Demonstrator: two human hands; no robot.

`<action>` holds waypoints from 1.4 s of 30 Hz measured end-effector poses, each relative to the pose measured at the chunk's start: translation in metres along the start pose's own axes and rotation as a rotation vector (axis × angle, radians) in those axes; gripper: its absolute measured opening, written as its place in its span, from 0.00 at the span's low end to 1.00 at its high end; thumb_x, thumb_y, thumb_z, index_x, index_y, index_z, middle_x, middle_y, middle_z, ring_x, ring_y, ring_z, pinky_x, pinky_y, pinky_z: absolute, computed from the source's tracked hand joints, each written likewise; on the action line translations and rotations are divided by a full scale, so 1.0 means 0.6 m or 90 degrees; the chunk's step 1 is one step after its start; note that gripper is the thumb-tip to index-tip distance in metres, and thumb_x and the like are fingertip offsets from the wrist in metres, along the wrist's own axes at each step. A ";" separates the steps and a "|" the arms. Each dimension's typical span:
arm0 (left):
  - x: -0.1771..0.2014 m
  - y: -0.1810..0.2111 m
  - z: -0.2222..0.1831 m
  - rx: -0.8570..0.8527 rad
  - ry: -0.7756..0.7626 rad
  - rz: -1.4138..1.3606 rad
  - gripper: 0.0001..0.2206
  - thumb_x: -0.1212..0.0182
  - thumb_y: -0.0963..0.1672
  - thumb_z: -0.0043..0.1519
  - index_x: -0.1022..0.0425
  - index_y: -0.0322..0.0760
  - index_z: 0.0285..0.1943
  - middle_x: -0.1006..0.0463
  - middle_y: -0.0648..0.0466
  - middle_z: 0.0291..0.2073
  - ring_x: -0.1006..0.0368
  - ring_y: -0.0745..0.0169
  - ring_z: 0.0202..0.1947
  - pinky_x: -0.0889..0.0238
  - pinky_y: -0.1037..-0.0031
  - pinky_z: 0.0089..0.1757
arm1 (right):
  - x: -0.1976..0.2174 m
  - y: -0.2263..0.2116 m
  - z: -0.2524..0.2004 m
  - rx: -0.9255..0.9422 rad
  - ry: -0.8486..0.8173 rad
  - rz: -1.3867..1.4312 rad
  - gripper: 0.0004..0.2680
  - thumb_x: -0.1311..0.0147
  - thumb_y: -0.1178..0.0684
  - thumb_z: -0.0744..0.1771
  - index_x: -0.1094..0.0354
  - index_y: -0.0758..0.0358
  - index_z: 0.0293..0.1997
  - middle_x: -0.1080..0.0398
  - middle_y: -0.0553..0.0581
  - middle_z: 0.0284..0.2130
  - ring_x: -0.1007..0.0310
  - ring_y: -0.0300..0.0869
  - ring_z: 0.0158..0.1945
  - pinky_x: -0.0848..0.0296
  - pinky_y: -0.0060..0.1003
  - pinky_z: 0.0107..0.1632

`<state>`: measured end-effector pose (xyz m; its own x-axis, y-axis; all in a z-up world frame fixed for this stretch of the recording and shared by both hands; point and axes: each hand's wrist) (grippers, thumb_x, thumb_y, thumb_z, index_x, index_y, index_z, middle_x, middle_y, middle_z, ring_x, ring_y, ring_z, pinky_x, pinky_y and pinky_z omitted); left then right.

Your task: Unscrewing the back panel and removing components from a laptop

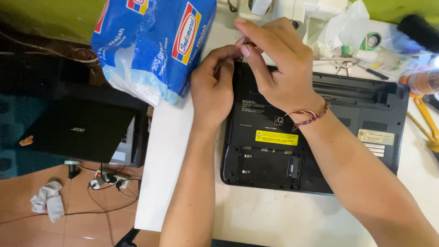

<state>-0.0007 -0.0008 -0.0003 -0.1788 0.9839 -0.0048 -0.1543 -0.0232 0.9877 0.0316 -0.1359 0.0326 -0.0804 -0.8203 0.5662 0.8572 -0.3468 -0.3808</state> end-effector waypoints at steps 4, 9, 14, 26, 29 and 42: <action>0.001 -0.002 0.003 -0.021 -0.005 0.015 0.11 0.56 0.37 0.60 0.26 0.36 0.45 0.21 0.52 0.38 0.24 0.62 0.42 0.32 0.76 0.47 | 0.002 0.002 0.008 0.015 0.039 -0.013 0.06 0.50 0.61 0.71 0.34 0.73 0.52 0.29 0.63 0.34 0.32 0.49 0.36 0.35 0.41 0.46; -0.001 -0.003 0.002 -0.010 -0.008 -0.016 0.11 0.56 0.37 0.60 0.27 0.35 0.44 0.21 0.51 0.39 0.24 0.61 0.43 0.31 0.76 0.48 | 0.004 -0.002 0.006 -0.006 0.051 0.003 0.05 0.49 0.65 0.70 0.34 0.75 0.50 0.30 0.65 0.34 0.32 0.50 0.35 0.33 0.40 0.45; 0.000 0.002 0.003 -0.006 -0.006 -0.004 0.11 0.56 0.37 0.60 0.26 0.35 0.44 0.21 0.51 0.39 0.23 0.61 0.43 0.30 0.75 0.47 | 0.003 0.000 0.007 0.002 0.048 -0.012 0.04 0.48 0.65 0.70 0.32 0.76 0.47 0.30 0.65 0.34 0.32 0.50 0.36 0.33 0.40 0.44; 0.000 -0.002 0.002 -0.005 -0.006 -0.004 0.11 0.56 0.37 0.60 0.26 0.36 0.45 0.21 0.51 0.39 0.24 0.62 0.42 0.31 0.76 0.47 | 0.004 -0.007 0.009 0.007 0.035 0.001 0.05 0.49 0.67 0.69 0.33 0.76 0.49 0.30 0.65 0.36 0.32 0.51 0.38 0.31 0.40 0.44; 0.000 -0.004 0.002 -0.010 -0.004 -0.005 0.11 0.56 0.37 0.60 0.26 0.36 0.45 0.21 0.51 0.39 0.24 0.62 0.42 0.31 0.76 0.47 | 0.004 -0.013 0.011 -0.013 0.010 0.020 0.06 0.53 0.68 0.70 0.35 0.76 0.51 0.29 0.66 0.38 0.30 0.52 0.41 0.28 0.40 0.46; 0.002 -0.001 0.001 -0.016 -0.009 0.015 0.10 0.55 0.38 0.61 0.27 0.38 0.45 0.21 0.53 0.38 0.25 0.62 0.41 0.33 0.76 0.46 | 0.004 -0.008 0.006 -0.050 0.006 0.017 0.04 0.45 0.66 0.70 0.31 0.73 0.49 0.32 0.65 0.35 0.30 0.47 0.33 0.27 0.35 0.40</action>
<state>-0.0005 0.0004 -0.0006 -0.1694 0.9853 0.0213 -0.1741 -0.0512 0.9834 0.0290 -0.1342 0.0385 -0.0628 -0.8343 0.5478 0.8163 -0.3587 -0.4527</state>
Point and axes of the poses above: each hand's wrist, its own z-axis towards the middle knuckle, its own x-axis out of the back of the hand, y = z × x
